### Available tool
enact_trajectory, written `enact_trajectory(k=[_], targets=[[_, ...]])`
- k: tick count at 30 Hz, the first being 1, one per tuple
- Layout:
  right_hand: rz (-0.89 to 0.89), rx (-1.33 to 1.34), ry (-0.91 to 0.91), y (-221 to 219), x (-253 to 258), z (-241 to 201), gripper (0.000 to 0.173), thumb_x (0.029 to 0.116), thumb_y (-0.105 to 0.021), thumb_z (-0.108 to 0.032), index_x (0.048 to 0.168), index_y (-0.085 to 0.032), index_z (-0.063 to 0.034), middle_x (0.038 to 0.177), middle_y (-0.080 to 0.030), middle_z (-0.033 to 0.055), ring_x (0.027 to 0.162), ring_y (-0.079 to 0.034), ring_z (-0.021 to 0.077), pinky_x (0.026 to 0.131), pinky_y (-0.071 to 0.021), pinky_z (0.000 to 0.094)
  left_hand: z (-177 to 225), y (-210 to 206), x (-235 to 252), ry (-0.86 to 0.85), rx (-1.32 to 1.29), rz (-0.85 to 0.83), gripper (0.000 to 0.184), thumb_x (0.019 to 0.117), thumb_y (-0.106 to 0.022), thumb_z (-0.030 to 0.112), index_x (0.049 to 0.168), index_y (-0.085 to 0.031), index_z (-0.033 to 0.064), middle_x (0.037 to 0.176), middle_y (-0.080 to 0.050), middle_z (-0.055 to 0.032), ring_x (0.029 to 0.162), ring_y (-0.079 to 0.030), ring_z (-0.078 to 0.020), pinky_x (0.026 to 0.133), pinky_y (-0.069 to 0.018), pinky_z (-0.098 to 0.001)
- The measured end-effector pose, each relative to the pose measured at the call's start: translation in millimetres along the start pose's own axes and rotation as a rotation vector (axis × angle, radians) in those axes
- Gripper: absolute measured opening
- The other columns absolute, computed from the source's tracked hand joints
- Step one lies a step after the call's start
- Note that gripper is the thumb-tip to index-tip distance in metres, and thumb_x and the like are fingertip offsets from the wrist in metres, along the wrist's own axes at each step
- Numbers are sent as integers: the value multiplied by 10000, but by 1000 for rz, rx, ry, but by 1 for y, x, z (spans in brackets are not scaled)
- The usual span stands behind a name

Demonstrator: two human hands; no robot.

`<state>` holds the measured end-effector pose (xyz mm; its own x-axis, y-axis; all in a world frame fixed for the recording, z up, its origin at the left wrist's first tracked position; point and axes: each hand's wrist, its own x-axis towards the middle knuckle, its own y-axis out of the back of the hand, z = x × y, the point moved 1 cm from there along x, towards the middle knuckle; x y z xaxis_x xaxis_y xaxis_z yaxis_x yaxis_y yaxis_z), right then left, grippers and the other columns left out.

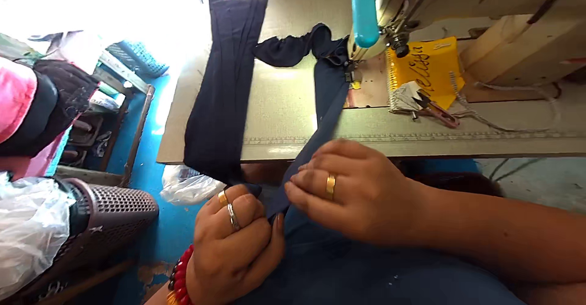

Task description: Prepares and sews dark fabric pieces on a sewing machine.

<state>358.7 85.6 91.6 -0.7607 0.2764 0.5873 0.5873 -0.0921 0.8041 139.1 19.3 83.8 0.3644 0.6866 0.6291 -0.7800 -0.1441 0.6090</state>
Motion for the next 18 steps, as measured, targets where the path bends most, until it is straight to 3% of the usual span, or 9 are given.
enact_trajectory(k=[2, 5, 6, 8, 10, 12, 14, 18], targets=[[2, -45, -34, 10, -17, -11, 231, 1032, -494, -48, 1046, -724, -49, 919, -759, 82, 841, -711, 220, 850, -562, 388, 7, -5, 9, -73, -52, -87, 326, 979, -609, 152, 691, -457, 134, 723, -487, -28, 721, -501, -132, 674, -403, -243], [-49, 44, -146, 17, -54, -20, 215, 1034, -496, -52, 1028, -710, -68, 938, -774, 84, 901, -751, 217, 857, -597, 374, 8, -22, 24, -149, -215, -311, 297, 1006, -555, 213, 721, -512, 139, 742, -519, -32, 760, -530, -160, 684, -422, -270], [-76, 96, -189, 18, -68, -21, 216, 1033, -498, -55, 1019, -712, -77, 955, -775, 82, 928, -755, 213, 864, -604, 367, 5, -31, 29, -125, -271, -365, 274, 1023, -525, 260, 785, -560, 129, 786, -565, -38, 813, -561, -161, 727, -439, -278], [-121, 224, -292, 17, -96, -21, 224, 1020, -502, -63, 984, -721, -95, 1019, -782, 80, 992, -756, 202, 880, -609, 353, -8, -53, 38, -14, -314, -431, 315, 1060, -472, 352, 1051, -669, 106, 995, -674, -57, 998, -630, -145, 876, -506, -296], [-133, 335, -386, 14, -121, -21, 218, 985, -518, -78, 898, -716, -103, 1005, -784, 75, 974, -754, 175, 812, -601, 316, -25, -83, 48, 82, -232, -466, 369, 1077, -450, 352, 1214, -701, 118, 1200, -691, -61, 1133, -640, -155, 946, -532, -349], [-134, 454, -462, 14, -139, -20, 206, 987, -530, -104, 855, -687, -94, 935, -756, 74, 907, -727, 142, 747, -569, 271, -37, -116, 55, 98, -92, -498, 386, 1071, -455, 342, 1274, -700, 124, 1362, -641, -70, 1277, -586, -215, 1052, -478, -437], [-132, 541, -508, 15, -147, -18, 203, 995, -544, -119, 854, -685, -83, 897, -732, 67, 885, -704, 119, 754, -555, 240, -47, -145, 59, 37, 41, -494, 415, 1059, -471, 351, 1311, -685, 100, 1438, -604, -102, 1396, -515, -272, 1198, -338, -523], [-121, 562, -494, 16, -149, -11, 198, 993, -551, -109, 842, -676, -87, 866, -724, 67, 891, -706, 126, 772, -555, 246, -58, -173, 61, -22, 247, -520, 515, 1061, -427, 421, 1378, -645, 78, 1464, -591, -123, 1430, -485, -310, 1213, -193, -662]])
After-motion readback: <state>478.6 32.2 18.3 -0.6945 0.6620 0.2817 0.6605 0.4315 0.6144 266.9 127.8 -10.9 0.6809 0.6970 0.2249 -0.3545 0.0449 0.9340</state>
